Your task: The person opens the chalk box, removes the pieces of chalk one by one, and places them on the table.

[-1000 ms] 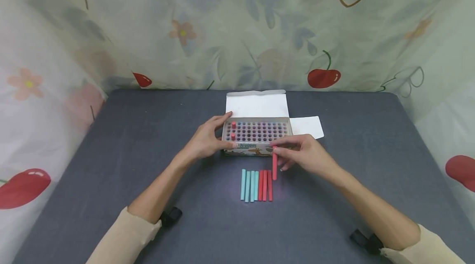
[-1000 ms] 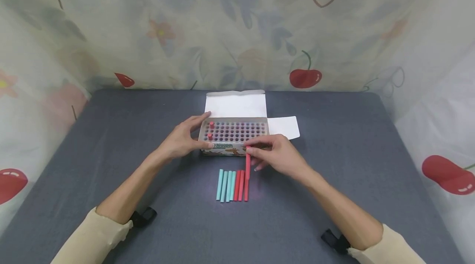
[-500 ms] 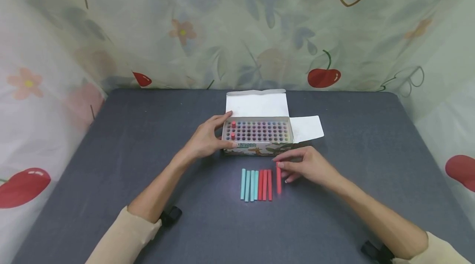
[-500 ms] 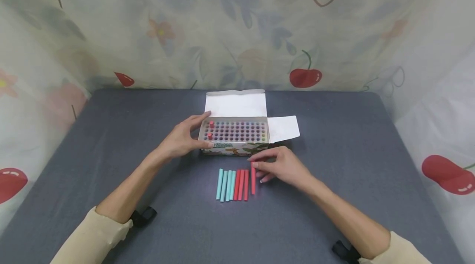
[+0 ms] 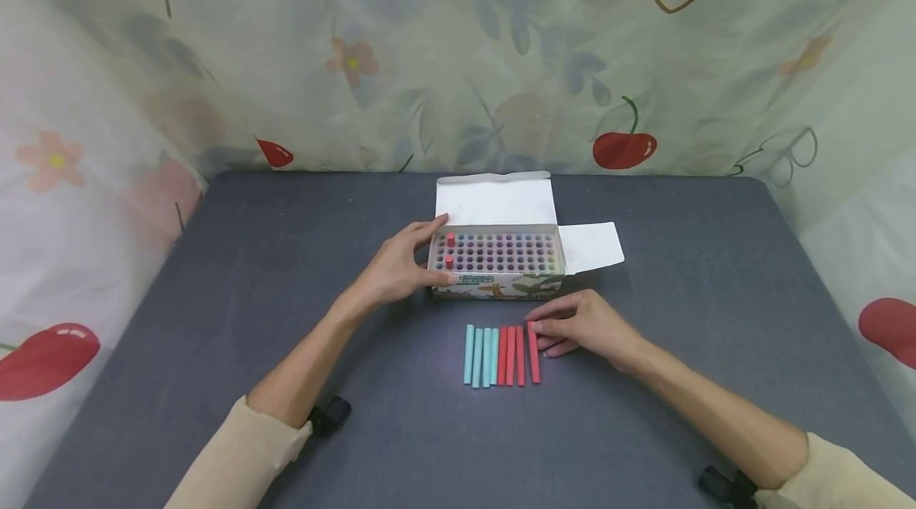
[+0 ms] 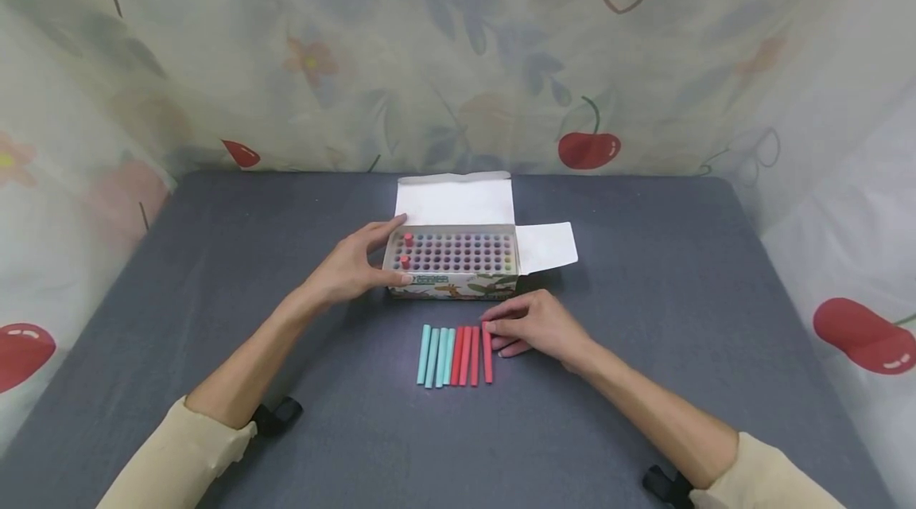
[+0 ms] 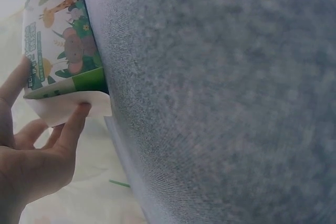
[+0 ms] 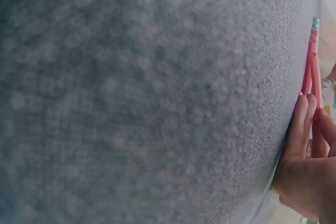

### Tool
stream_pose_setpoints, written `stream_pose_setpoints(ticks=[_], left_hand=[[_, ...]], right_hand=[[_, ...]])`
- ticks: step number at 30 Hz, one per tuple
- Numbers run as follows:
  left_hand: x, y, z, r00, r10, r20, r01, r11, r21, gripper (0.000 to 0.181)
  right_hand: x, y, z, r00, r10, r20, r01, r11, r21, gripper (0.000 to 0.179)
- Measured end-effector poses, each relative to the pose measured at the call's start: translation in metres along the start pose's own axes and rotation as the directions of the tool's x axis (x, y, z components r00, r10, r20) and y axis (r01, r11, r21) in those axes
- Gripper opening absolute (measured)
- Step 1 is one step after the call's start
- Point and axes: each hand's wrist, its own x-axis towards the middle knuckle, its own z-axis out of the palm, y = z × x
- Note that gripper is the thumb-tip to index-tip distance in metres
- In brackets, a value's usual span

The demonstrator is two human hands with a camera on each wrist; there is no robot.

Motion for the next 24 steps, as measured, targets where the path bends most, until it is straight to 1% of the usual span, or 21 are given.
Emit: stream_pose_setpoints(ticks=[14,18,24], left_hand=[[0.0001,-0.0015,0.0008,1.000,0.015,0.006,-0.015,1.000,-0.003,0.093],[0.0004,-0.0012,0.0012,1.000,0.017,0.004,-0.017,1.000,-0.005,0.093],[0.0003,-0.0013,0.0019,1.000,0.013,-0.003,-0.013,1.000,-0.006,0.094]], right_hand=[[0.0015,0.0063,-0.0015,1.000,0.006,0.003,-0.006,0.999,0.039,0.031],[0.0009,0.0058,-0.0026,1.000,0.004,0.004,-0.004,1.000,0.030,0.031],[-0.0019,0.0008,-0.0033,1.000,-0.020,0.013,0.020,1.000,-0.007,0.036]])
